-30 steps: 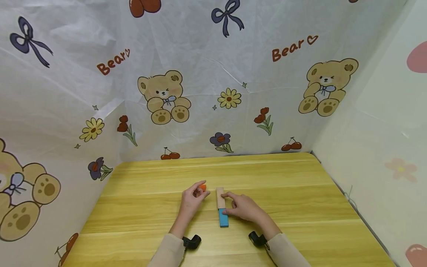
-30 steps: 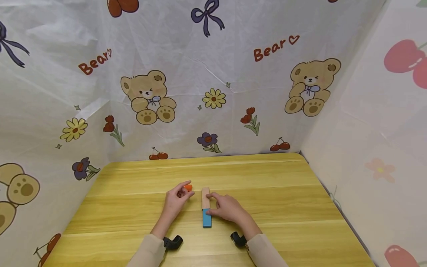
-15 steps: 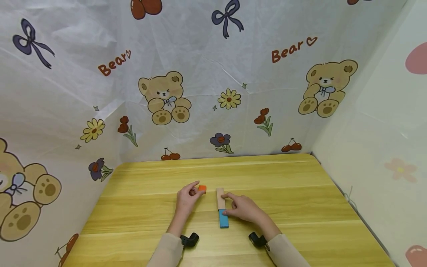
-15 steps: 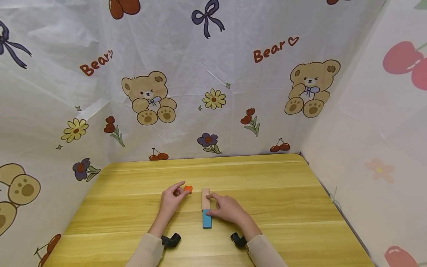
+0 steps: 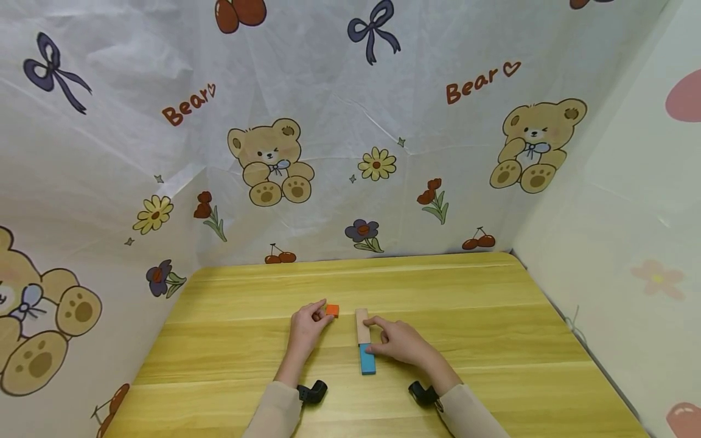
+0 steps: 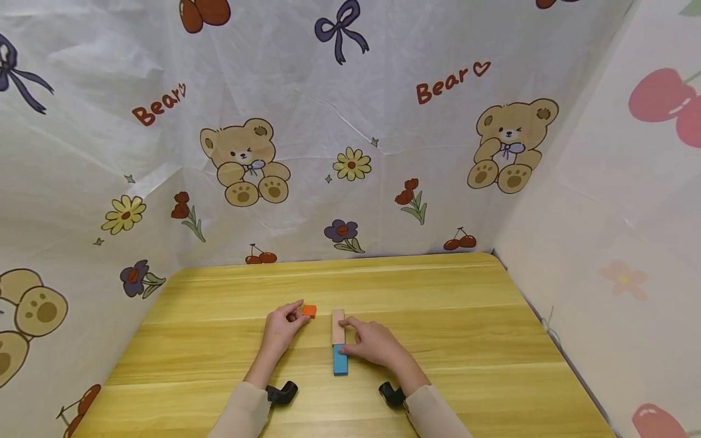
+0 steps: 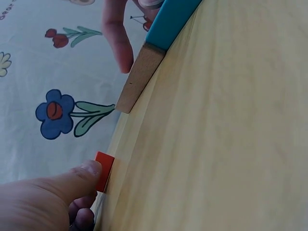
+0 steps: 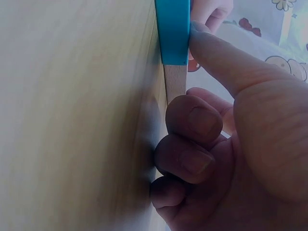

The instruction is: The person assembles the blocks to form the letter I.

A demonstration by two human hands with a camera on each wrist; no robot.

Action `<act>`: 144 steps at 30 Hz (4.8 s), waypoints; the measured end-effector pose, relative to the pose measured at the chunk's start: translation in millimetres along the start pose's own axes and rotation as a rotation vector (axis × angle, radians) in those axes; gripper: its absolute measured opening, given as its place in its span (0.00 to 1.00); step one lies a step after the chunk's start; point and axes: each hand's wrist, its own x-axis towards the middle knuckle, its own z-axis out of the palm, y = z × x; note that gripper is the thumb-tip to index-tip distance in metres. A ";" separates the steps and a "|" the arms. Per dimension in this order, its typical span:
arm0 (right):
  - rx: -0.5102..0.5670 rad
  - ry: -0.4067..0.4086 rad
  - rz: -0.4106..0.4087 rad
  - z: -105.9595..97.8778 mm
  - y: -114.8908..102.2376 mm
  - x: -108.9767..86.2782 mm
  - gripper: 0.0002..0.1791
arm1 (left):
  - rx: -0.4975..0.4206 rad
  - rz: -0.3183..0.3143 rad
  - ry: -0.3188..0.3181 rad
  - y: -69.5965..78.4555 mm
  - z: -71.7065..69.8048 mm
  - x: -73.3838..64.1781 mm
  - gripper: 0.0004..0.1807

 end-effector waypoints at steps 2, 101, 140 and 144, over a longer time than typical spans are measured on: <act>-0.006 0.000 -0.001 -0.1 0.2 0.0 0.31 | 0.012 -0.003 -0.001 1.0 0.2 0.1 0.24; 0.002 -0.008 0.035 -0.7 0.6 2.5 0.33 | -0.027 -0.034 0.024 37.3 42.8 27.3 0.13; -0.027 0.000 0.008 1.7 0.4 0.0 0.33 | 0.094 0.004 -0.015 31.4 56.4 33.3 0.16; -0.012 -0.002 -0.002 1.4 0.0 0.6 0.33 | 0.090 0.002 -0.021 30.9 55.0 33.2 0.17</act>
